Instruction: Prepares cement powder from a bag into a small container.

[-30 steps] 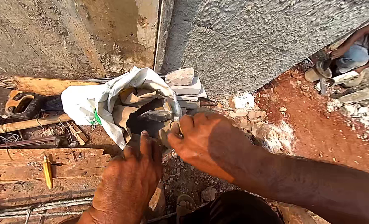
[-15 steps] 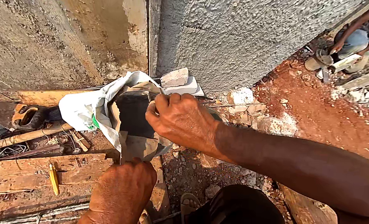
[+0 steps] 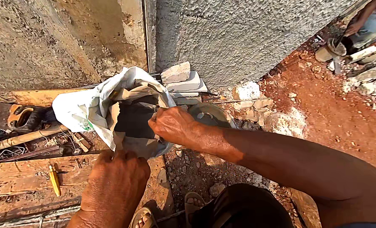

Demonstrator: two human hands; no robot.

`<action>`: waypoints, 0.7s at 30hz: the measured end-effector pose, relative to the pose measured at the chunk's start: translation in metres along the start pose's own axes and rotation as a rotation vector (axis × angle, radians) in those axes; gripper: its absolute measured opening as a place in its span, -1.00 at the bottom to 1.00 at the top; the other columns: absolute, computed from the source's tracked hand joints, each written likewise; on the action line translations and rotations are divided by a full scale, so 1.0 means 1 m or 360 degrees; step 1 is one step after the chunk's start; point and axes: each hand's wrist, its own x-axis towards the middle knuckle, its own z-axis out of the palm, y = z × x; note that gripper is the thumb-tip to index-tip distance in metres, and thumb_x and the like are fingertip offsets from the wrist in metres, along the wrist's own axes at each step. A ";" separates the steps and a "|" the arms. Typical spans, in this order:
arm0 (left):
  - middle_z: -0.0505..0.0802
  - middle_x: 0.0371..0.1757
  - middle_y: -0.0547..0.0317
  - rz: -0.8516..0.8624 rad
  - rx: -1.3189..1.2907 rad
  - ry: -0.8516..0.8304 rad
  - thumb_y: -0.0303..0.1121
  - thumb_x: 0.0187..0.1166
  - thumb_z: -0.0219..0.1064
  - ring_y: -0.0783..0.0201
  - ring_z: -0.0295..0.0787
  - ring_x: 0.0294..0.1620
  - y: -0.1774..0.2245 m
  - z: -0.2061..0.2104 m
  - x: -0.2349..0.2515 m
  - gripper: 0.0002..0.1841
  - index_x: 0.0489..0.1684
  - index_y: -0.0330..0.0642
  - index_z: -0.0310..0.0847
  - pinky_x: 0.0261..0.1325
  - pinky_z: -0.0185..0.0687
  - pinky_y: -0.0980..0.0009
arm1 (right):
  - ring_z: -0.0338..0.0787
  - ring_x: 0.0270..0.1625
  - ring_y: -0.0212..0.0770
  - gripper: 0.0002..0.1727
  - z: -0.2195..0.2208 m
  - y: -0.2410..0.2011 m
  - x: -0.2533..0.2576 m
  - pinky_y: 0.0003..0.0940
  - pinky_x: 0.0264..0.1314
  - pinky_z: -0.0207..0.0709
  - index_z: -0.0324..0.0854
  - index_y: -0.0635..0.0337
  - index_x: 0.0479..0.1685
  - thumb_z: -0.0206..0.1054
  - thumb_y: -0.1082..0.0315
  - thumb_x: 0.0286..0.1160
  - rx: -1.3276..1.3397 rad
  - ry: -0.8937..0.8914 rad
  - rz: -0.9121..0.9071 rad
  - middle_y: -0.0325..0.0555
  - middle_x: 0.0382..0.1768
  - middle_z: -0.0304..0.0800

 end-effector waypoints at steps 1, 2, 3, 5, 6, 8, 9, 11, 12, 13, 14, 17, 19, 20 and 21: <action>0.71 -0.53 -0.03 -0.0002 -0.0003 0.0007 -0.62 0.42 0.28 -0.08 0.77 -0.39 0.000 -0.001 -0.002 -0.80 -0.60 -0.21 0.67 -0.45 0.49 0.10 | 0.79 -0.25 0.09 -0.86 -0.003 0.002 0.006 -0.06 -0.38 0.59 0.69 0.26 -0.08 0.22 0.49 0.58 0.0056 -0.0141 0.0017 0.07 -0.32 0.71; 0.71 -0.53 -0.03 -0.0008 -0.0010 0.0005 -0.61 0.42 0.29 -0.08 0.77 -0.40 -0.001 -0.001 -0.003 -0.81 -0.59 -0.21 0.67 -0.48 0.47 0.12 | 0.81 -0.21 0.11 -0.85 -0.007 0.004 0.010 -0.03 -0.32 0.61 0.67 0.25 -0.04 0.21 0.48 0.59 0.0122 -0.0254 0.0051 0.07 -0.32 0.73; 0.70 -0.53 -0.03 -0.0015 -0.0017 0.0008 -0.61 0.42 0.29 -0.08 0.77 -0.40 -0.001 -0.002 -0.004 -0.82 -0.58 -0.21 0.67 -0.50 0.46 0.13 | 0.82 -0.20 0.10 -0.84 -0.011 0.005 0.012 -0.01 -0.31 0.62 0.67 0.22 -0.01 0.22 0.45 0.59 0.0176 -0.0315 0.0085 0.04 -0.33 0.74; 0.70 -0.54 -0.02 -0.0006 -0.0034 0.0077 -0.61 0.42 0.27 -0.07 0.76 -0.42 -0.003 -0.003 -0.004 -0.81 -0.59 -0.22 0.66 -0.51 0.44 0.13 | 0.81 -0.25 0.07 -0.83 -0.017 0.004 0.009 -0.01 -0.31 0.61 0.69 0.18 0.02 0.26 0.42 0.58 0.0262 -0.0354 0.0137 -0.01 -0.39 0.72; 0.69 -0.54 -0.02 0.0001 -0.0038 0.0110 -0.61 0.43 0.26 -0.06 0.75 -0.43 -0.004 -0.003 -0.004 -0.80 -0.60 -0.22 0.64 -0.49 0.46 0.12 | 0.80 -0.29 0.05 -0.84 -0.018 0.004 0.006 -0.02 -0.34 0.60 0.68 0.17 0.00 0.29 0.40 0.55 0.0299 -0.0347 0.0156 -0.03 -0.43 0.70; 0.71 -0.52 -0.04 -0.0001 -0.0050 0.0132 -0.61 0.45 0.26 -0.08 0.77 -0.40 -0.006 -0.004 -0.005 -0.80 -0.59 -0.22 0.64 -0.32 0.58 0.02 | 0.80 -0.30 0.04 -0.83 -0.019 0.007 0.001 0.00 -0.35 0.60 0.66 0.14 -0.01 0.35 0.37 0.50 0.0381 -0.0386 0.0209 -0.06 -0.45 0.70; 0.71 -0.51 -0.04 -0.0003 -0.0054 0.0135 -0.61 0.45 0.25 -0.09 0.77 -0.39 -0.007 -0.005 -0.005 -0.80 -0.58 -0.21 0.64 -0.30 0.58 0.01 | 0.80 -0.31 0.04 -0.82 -0.018 0.009 0.000 0.01 -0.36 0.62 0.67 0.12 -0.01 0.37 0.35 0.47 0.0411 -0.0401 0.0239 -0.08 -0.46 0.70; 0.69 -0.49 -0.02 0.0003 -0.0065 0.0150 -0.63 0.42 0.26 -0.08 0.76 -0.37 -0.010 -0.006 -0.003 -0.82 -0.56 -0.22 0.64 -0.49 0.48 0.12 | 0.80 -0.31 0.02 -0.78 -0.016 0.010 0.003 0.02 -0.37 0.63 0.67 0.09 0.00 0.42 0.31 0.40 0.0467 -0.0438 0.0308 -0.11 -0.46 0.70; 0.69 -0.47 -0.01 0.0003 -0.0078 0.0136 -0.63 0.41 0.27 -0.08 0.76 -0.36 -0.011 -0.007 -0.002 -0.84 -0.53 -0.22 0.64 -0.56 0.42 0.16 | 0.81 -0.28 0.03 -0.76 -0.015 0.009 0.006 0.04 -0.35 0.64 0.67 0.09 0.00 0.43 0.29 0.39 0.0506 -0.0456 0.0347 -0.11 -0.44 0.71; 0.70 -0.44 -0.01 0.0009 -0.0092 0.0113 -0.63 0.41 0.29 -0.09 0.76 -0.33 -0.011 -0.008 -0.001 -0.86 -0.50 -0.22 0.65 -0.60 0.40 0.18 | 0.82 -0.24 0.04 -0.76 -0.013 0.007 0.009 0.07 -0.32 0.64 0.67 0.10 0.00 0.43 0.28 0.39 0.0551 -0.0470 0.0386 -0.09 -0.40 0.73; 0.72 -0.40 -0.01 0.0022 -0.0108 0.0107 -0.61 0.41 0.31 -0.11 0.78 -0.30 -0.012 -0.010 0.001 -0.87 -0.47 -0.21 0.67 -0.62 0.40 0.18 | 0.83 -0.18 0.07 -0.76 -0.013 0.005 0.012 0.10 -0.27 0.65 0.67 0.12 0.03 0.42 0.29 0.44 0.0600 -0.0481 0.0427 -0.06 -0.36 0.74; 0.77 -0.35 -0.03 0.0061 -0.0145 0.0119 -0.61 0.43 0.31 -0.13 0.81 -0.24 -0.011 -0.015 0.005 -0.87 -0.42 -0.18 0.72 -0.61 0.44 0.14 | 0.83 -0.17 0.06 -0.78 -0.012 0.002 0.007 0.09 -0.26 0.66 0.68 0.15 0.03 0.42 0.32 0.47 0.0691 -0.0442 0.0477 -0.03 -0.33 0.76; 0.78 -0.34 -0.03 0.0074 -0.0155 0.0138 -0.61 0.44 0.30 -0.13 0.81 -0.23 -0.014 -0.018 0.005 -0.85 -0.42 -0.17 0.75 -0.61 0.46 0.13 | 0.82 -0.21 0.02 -0.78 -0.018 0.007 0.000 0.08 -0.27 0.65 0.66 0.14 0.01 0.43 0.30 0.47 0.0757 -0.0471 0.0509 -0.06 -0.35 0.75; 0.79 -0.34 -0.03 0.0073 -0.0168 0.0143 -0.62 0.44 0.30 -0.13 0.82 -0.23 -0.016 -0.018 0.005 -0.84 -0.43 -0.18 0.75 -0.61 0.46 0.12 | 0.81 -0.23 0.00 -0.78 -0.021 0.010 -0.002 0.07 -0.29 0.65 0.66 0.13 0.02 0.42 0.28 0.49 0.0791 -0.0494 0.0537 -0.08 -0.36 0.74; 0.78 -0.35 -0.02 0.0074 -0.0182 0.0135 -0.61 0.44 0.30 -0.13 0.81 -0.24 -0.017 -0.017 0.003 -0.84 -0.45 -0.17 0.74 -0.61 0.45 0.12 | 0.80 -0.24 -0.01 -0.76 -0.023 0.011 -0.004 0.06 -0.29 0.64 0.67 0.12 0.04 0.41 0.27 0.48 0.0830 -0.0513 0.0566 -0.09 -0.37 0.74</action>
